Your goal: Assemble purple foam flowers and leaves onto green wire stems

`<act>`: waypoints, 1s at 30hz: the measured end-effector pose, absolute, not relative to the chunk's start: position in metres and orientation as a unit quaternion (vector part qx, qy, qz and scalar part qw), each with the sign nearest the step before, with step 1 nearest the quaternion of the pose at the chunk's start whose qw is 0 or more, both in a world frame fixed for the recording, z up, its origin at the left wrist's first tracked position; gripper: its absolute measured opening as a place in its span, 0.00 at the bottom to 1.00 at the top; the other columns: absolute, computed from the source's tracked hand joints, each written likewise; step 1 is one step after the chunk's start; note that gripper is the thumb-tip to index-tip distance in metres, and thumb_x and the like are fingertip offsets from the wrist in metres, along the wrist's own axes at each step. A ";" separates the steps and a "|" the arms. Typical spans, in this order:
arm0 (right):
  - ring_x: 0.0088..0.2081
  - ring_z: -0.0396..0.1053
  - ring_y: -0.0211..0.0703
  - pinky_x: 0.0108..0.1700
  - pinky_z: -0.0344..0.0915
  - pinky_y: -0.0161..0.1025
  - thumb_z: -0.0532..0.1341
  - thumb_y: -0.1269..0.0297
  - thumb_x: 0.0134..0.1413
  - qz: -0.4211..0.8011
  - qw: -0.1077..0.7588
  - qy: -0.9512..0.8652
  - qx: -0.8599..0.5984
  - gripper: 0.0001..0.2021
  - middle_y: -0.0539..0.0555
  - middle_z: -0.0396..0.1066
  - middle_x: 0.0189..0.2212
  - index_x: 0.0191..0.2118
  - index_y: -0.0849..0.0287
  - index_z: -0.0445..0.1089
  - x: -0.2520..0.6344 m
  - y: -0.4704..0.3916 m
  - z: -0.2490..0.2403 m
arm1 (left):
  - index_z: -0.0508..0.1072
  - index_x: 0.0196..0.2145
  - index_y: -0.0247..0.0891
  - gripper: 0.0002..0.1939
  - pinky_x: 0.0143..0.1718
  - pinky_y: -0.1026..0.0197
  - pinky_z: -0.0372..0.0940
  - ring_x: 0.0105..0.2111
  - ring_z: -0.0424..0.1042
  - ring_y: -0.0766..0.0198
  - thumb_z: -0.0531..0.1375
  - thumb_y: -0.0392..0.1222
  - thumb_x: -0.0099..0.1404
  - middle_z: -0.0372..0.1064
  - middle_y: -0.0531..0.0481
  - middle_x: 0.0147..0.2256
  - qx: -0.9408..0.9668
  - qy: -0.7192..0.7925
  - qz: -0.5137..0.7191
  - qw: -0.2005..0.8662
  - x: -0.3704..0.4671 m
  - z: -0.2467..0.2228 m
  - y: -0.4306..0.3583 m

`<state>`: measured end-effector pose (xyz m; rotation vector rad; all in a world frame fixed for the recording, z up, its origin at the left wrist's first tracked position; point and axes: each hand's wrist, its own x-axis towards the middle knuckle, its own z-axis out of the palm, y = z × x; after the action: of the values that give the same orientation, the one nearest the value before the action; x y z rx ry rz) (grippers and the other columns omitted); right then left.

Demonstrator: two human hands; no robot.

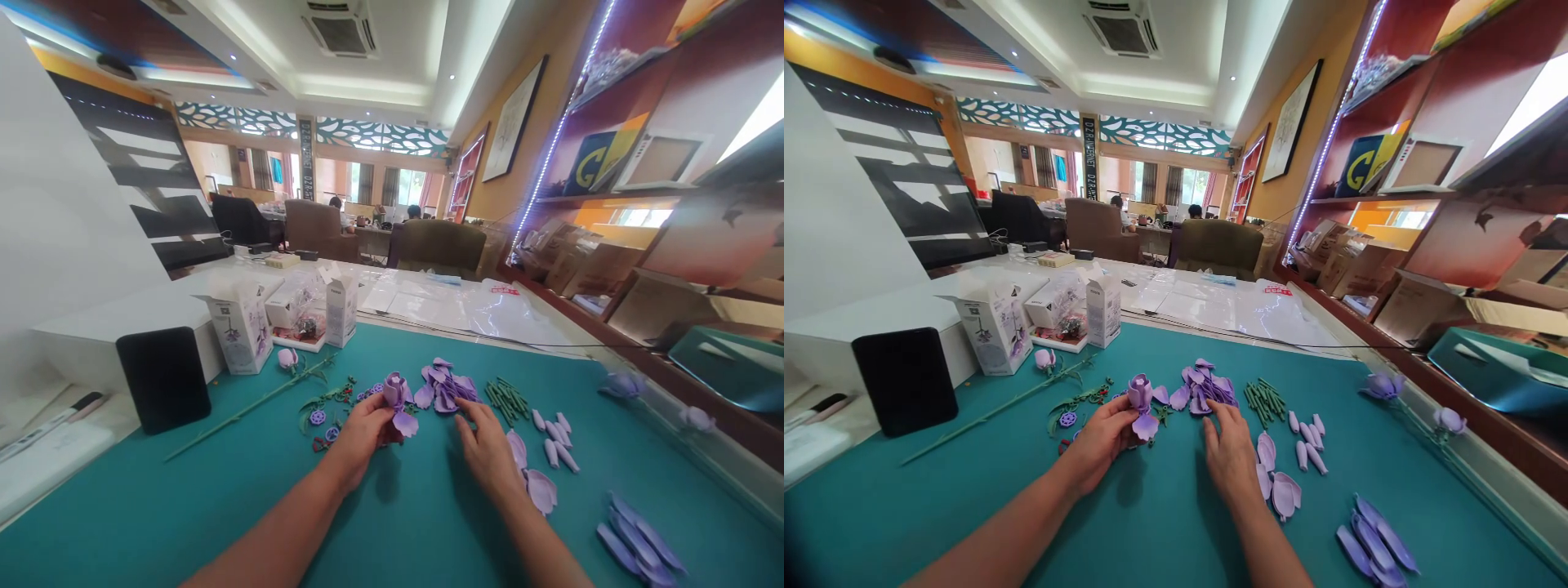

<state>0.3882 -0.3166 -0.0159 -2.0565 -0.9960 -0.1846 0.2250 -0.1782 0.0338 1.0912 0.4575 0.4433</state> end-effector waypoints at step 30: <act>0.33 0.70 0.44 0.35 0.65 0.37 0.57 0.58 0.56 -0.067 0.505 -0.441 -0.739 0.11 0.54 0.73 0.33 0.41 0.54 0.72 0.328 -0.330 0.029 | 0.74 0.33 0.35 0.13 0.29 0.61 0.62 0.22 0.67 0.65 0.60 0.37 0.47 0.68 0.51 0.21 0.529 0.171 0.133 0.820 0.219 0.044 -0.179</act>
<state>0.3283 -0.3296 0.0292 -1.7824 -1.0649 -0.1612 0.2190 -0.1786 0.0444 1.1270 0.3646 0.2832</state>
